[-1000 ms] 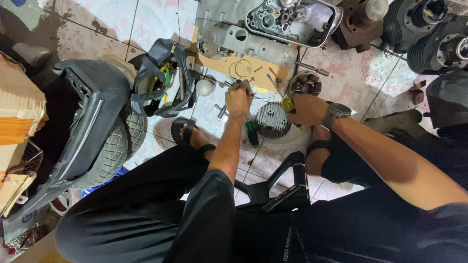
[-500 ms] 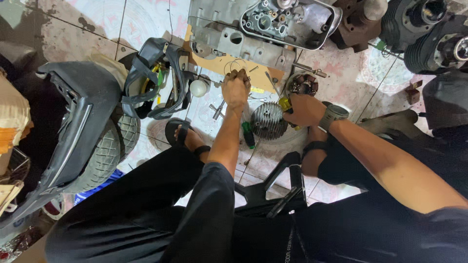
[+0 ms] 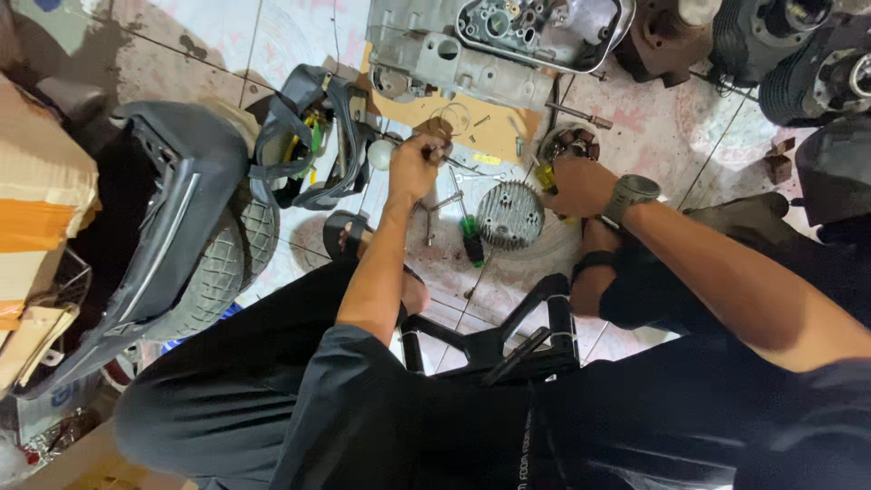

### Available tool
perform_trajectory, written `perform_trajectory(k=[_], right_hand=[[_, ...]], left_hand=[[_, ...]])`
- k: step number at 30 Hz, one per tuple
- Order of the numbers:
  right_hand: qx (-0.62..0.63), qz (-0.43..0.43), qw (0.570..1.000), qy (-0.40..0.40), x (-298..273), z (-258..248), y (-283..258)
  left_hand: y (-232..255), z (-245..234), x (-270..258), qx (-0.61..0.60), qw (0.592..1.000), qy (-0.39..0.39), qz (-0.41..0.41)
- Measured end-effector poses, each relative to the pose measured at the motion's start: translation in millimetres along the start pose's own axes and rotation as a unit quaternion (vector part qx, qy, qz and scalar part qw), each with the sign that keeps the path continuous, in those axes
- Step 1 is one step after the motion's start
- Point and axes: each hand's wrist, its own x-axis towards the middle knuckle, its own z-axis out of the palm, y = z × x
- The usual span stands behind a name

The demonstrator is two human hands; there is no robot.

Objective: The person is sitting on a low stool in a workshop, using a yellow-handled screwdriver to tighten screws on a metallic engine cylinder head. They switch to a green-handled screwdriver to work on a different section of the same part. The workspace is cluttered with various engine components and tools.

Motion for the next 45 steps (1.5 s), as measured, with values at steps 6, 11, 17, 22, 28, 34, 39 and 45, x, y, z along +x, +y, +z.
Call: perform_trajectory(k=[6,11,17,22,28,34,39,45], right_hand=[[0.038,0.113,0.976,0.182,51,55,-35],[0.163,0.052,0.973,0.153,101,69,-48],[0.196,0.071,0.954,0.218,114,63,-65],[0.184,0.102,0.952,0.223,116,79,-59],[0.233,0.133,0.949,0.166,97,63,-73],[-0.022,-0.016,0.975,0.222,17,52,-136],[-0.063,-0.095,0.945,0.306,-9,78,-165],[-0.047,0.001,0.967,0.251,8,101,-172]], left_hand=[[20,-47,-23,0.003,1.000,0.005,0.031],[29,-67,-33,-0.028,0.999,0.021,0.031],[32,-79,-53,-0.118,0.993,0.020,-0.019],[20,-73,-51,-0.140,0.990,0.018,-0.029],[34,-81,-57,-0.160,0.987,0.025,-0.020],[40,-78,-68,-0.206,0.977,0.023,0.056],[42,-75,-70,-0.243,0.966,0.000,0.092],[48,-78,-77,-0.249,0.964,-0.002,0.088]])
